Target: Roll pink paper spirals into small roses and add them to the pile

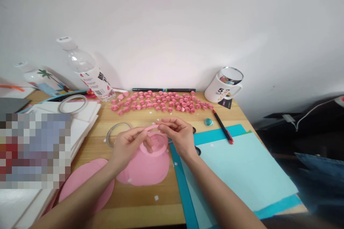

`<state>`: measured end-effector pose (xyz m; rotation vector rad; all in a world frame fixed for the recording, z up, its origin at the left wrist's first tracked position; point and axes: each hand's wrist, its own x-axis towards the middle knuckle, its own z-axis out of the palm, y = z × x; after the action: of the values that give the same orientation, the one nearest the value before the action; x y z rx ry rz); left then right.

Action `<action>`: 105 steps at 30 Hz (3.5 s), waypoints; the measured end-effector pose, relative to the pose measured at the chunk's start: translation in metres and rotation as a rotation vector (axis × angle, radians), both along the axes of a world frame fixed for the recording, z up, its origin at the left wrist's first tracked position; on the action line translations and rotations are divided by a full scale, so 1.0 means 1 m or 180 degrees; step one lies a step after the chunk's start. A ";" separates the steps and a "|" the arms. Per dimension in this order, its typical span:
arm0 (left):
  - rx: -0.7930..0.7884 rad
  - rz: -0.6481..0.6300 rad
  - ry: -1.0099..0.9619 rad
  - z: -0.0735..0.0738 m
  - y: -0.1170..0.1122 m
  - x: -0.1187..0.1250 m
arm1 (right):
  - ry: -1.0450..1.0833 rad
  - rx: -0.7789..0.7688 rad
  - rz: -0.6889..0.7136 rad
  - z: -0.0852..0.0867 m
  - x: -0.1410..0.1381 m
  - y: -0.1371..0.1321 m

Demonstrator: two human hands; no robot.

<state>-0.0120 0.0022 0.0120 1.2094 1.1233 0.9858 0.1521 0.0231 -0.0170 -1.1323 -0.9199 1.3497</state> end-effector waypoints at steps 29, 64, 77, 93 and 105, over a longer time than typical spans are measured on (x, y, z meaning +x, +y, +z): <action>-0.0093 0.0098 -0.0073 0.000 0.000 0.001 | 0.0116 -0.0224 0.0434 -0.008 0.003 0.005; -0.0108 0.0092 -0.0078 0.001 0.000 0.002 | 0.0125 -0.0128 0.0428 -0.007 0.000 0.004; -0.0065 0.0145 -0.0118 0.000 0.002 0.002 | 0.0246 -0.0250 0.0431 -0.004 0.001 0.004; -0.0465 -0.0399 -0.1372 -0.011 0.002 -0.006 | 0.0505 -0.0213 0.0224 -0.001 0.002 0.005; -0.0362 -0.0113 -0.0396 -0.009 0.005 -0.003 | 0.0252 -0.0343 0.0412 -0.004 0.001 0.005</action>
<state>-0.0148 0.0073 0.0025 1.0591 1.0424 0.9444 0.1532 0.0280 -0.0215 -1.1076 -0.8837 1.5545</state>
